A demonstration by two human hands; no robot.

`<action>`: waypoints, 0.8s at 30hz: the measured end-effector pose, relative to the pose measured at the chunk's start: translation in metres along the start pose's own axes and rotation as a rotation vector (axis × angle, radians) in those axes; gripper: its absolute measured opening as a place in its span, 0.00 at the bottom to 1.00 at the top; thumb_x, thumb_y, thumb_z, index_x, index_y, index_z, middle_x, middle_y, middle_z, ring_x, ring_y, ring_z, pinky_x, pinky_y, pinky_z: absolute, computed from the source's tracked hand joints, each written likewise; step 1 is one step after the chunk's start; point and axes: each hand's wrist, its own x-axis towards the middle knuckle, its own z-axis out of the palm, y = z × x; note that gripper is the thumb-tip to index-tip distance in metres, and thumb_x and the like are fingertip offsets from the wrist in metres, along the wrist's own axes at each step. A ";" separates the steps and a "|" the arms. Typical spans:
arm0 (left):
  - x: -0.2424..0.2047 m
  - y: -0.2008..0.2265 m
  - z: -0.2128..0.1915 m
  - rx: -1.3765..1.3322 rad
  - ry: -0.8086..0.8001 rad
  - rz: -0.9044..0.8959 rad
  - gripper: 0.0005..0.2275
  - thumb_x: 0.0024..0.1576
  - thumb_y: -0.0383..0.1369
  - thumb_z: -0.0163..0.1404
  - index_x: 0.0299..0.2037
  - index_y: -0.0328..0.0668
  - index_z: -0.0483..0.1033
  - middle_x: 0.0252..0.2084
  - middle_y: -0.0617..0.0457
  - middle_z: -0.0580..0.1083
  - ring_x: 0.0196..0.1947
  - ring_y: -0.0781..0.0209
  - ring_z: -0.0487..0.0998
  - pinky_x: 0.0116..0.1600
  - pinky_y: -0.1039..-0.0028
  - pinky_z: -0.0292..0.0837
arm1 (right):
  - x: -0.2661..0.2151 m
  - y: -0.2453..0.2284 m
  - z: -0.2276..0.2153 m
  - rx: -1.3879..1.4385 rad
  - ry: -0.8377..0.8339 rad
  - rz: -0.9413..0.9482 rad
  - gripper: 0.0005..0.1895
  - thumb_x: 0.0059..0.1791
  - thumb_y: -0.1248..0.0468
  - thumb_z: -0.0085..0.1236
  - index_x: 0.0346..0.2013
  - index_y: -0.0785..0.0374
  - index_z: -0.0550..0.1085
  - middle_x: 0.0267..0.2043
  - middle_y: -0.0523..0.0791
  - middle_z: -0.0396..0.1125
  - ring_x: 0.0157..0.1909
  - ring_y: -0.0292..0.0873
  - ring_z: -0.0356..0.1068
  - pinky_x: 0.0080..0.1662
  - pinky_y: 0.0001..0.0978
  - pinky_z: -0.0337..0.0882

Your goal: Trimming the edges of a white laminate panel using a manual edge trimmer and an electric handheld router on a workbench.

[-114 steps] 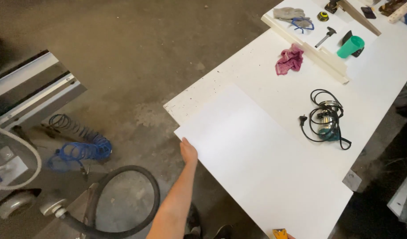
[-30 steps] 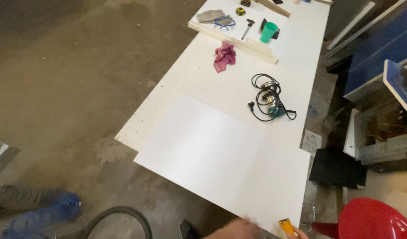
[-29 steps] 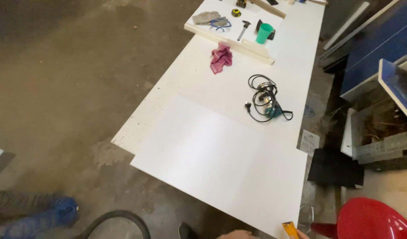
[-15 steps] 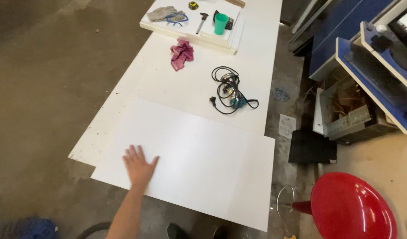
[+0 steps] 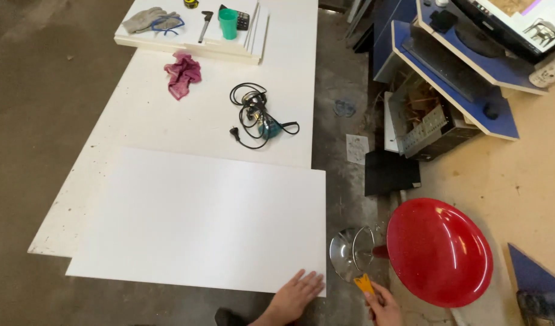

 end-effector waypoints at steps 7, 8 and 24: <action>-0.150 -0.083 -0.075 0.606 0.356 -0.471 0.57 0.26 0.18 0.36 0.79 0.50 0.37 0.83 0.48 0.38 0.80 0.47 0.38 0.80 0.56 0.32 | 0.036 0.001 -0.025 -0.354 -0.230 0.274 0.34 0.52 0.43 0.58 0.72 0.44 0.66 0.70 0.41 0.68 0.70 0.46 0.67 0.70 0.45 0.63; -0.174 -0.093 -0.097 0.465 -0.135 -0.797 0.48 0.41 0.27 0.39 0.79 0.50 0.34 0.82 0.46 0.36 0.80 0.46 0.38 0.80 0.55 0.35 | 0.040 0.008 -0.025 -0.402 -0.224 0.220 0.33 0.51 0.41 0.56 0.70 0.43 0.68 0.68 0.38 0.70 0.70 0.44 0.67 0.69 0.42 0.62; -0.065 -0.317 -0.062 0.164 0.083 -1.180 0.47 0.57 0.68 0.33 0.76 0.36 0.45 0.80 0.35 0.42 0.80 0.37 0.38 0.77 0.45 0.32 | 0.043 -0.040 -0.049 -0.459 -0.345 0.171 0.27 0.54 0.41 0.50 0.68 0.36 0.69 0.41 0.35 0.73 0.36 0.33 0.70 0.40 0.22 0.66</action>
